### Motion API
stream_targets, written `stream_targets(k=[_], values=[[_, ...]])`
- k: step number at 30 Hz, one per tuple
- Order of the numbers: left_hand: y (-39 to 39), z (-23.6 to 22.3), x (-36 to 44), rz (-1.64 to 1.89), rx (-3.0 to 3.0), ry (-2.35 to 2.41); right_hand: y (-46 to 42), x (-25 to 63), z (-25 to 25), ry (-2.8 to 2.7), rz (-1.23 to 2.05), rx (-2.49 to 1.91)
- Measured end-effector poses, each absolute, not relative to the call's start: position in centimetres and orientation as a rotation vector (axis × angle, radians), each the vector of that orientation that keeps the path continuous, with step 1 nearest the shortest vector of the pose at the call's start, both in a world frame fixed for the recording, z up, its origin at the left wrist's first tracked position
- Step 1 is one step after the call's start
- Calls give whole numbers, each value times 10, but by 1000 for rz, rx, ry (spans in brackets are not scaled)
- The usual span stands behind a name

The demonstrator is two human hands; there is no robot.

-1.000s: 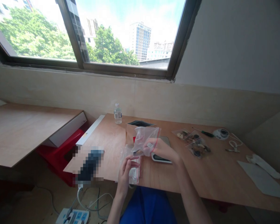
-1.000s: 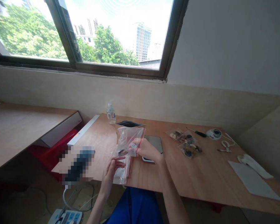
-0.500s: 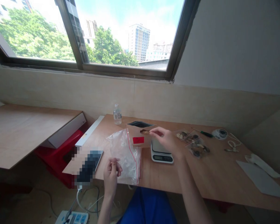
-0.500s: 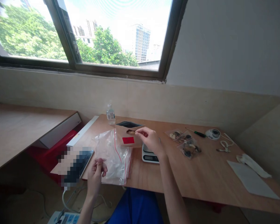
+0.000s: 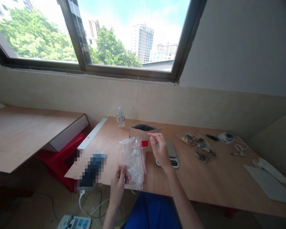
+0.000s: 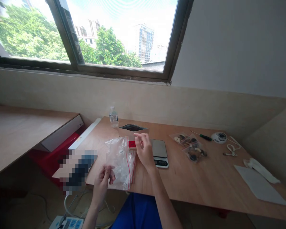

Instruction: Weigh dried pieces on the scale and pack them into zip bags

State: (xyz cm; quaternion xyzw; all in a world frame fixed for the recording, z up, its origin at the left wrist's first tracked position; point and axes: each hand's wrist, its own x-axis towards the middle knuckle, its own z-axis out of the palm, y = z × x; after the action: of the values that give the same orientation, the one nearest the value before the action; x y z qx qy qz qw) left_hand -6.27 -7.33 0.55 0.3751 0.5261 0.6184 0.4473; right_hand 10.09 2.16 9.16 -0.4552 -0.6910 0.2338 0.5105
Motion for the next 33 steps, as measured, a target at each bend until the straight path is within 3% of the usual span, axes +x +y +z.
stream_targets(k=[5, 7, 12, 19, 26, 30, 33], values=[[-72, -2, -54, 1438, 1032, 1255, 8, 97, 73, -1652, 1131, -1043], [-71, -5, -52, 1405, 1070, 1241, 10, 98, 70, -1574, 1189, -1024], [-69, -4, -53, 1308, 1148, 1259, 18, 102, 64, -1353, 1059, -1085], [-66, 7, -45, 1331, 1136, 1325, 6, 100, 49, -1491, 907, -1239], [-59, 2, -29, 1449, 1037, 1489, -2, 93, 25, -1573, 1018, -1126], [-53, 3, -42, 1446, 1120, 1575, 17, 135, 9, -1530, 1120, -1200], [-44, -7, -62, 1333, 1211, 1642, 45, 201, -11, -1426, 674, -1466]])
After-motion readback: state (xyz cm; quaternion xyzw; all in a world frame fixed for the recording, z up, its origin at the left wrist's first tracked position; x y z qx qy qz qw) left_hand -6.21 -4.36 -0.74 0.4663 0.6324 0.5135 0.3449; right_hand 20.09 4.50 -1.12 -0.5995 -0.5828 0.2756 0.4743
